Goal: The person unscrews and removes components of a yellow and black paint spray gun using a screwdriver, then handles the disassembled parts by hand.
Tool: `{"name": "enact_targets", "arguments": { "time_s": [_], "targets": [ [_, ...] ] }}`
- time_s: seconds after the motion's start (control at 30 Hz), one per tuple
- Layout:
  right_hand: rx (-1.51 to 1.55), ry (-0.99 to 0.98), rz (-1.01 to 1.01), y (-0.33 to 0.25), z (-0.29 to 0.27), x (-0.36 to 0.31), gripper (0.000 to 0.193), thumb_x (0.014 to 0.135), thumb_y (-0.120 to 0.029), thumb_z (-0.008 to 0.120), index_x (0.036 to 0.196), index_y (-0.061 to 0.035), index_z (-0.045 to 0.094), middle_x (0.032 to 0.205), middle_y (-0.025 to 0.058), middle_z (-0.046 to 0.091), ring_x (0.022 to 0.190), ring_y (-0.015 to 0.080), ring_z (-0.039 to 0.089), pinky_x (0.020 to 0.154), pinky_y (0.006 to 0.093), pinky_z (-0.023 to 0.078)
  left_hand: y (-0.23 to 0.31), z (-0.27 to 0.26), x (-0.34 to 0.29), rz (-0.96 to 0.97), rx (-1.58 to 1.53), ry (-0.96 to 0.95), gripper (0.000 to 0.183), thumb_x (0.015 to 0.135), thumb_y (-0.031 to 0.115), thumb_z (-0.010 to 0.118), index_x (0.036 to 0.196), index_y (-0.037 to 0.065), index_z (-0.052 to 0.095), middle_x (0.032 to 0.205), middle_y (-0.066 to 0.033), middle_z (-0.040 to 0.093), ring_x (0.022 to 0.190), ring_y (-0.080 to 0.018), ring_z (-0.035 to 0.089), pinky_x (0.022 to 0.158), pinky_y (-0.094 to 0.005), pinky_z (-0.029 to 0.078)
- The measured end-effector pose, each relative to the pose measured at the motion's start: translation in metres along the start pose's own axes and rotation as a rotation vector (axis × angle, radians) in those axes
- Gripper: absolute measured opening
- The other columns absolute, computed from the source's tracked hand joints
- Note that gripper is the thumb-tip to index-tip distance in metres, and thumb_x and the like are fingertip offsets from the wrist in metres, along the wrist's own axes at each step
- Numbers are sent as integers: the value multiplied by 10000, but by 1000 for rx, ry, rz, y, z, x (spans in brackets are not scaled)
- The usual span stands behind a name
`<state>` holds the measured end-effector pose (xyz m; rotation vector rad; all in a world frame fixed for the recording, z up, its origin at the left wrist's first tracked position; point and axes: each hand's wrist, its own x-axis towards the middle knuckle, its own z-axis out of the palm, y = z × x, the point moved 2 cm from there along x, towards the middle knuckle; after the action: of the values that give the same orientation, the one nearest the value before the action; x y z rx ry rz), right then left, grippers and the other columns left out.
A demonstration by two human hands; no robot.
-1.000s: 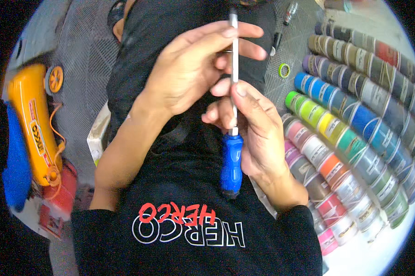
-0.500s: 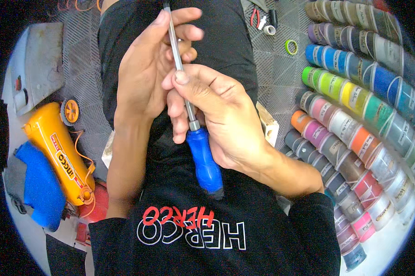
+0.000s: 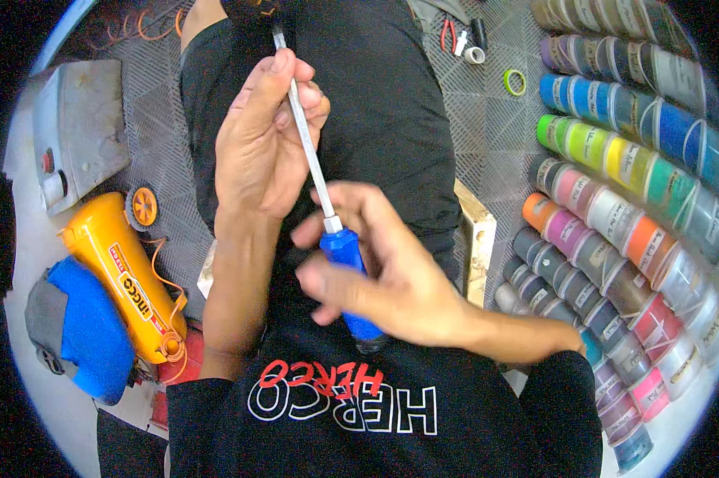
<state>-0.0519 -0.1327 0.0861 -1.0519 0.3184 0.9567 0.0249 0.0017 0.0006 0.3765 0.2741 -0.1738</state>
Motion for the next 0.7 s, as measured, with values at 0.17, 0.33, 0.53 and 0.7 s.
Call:
{"name": "enact_targets", "arguments": {
  "time_s": [0.17,0.33,0.53,0.7],
  "targets": [
    [-268,101,163,9,2,-33,459,949,-80,653,1265,-48,321,893,37,559,566,75,554,490,244,499,6,6,-3,58,274,68,175,942,209,713,931,41,664,832,-32,682,729,-108,648,696,-215,463],
    [-487,257,-68,18,-9,-38,368,944,-95,664,1194,-22,403,847,48,555,662,107,559,591,274,463,82,-2,18,530,975,182,217,1004,209,590,978,47,733,769,11,672,577,-29,505,552,-187,397],
    [-842,373,-345,15,-14,-45,399,932,-151,690,1207,10,450,871,124,609,755,196,606,683,338,487,126,28,121,306,680,325,665,852,470,773,1218,-47,571,1005,-140,666,953,-222,623,1016,-464,426],
    [-928,469,-523,24,-18,-46,378,913,-132,697,1197,26,505,905,172,595,772,280,611,704,365,489,103,20,180,-46,710,204,376,894,287,731,992,-60,624,813,-159,642,668,-306,645,600,-403,555]
  ]
}}
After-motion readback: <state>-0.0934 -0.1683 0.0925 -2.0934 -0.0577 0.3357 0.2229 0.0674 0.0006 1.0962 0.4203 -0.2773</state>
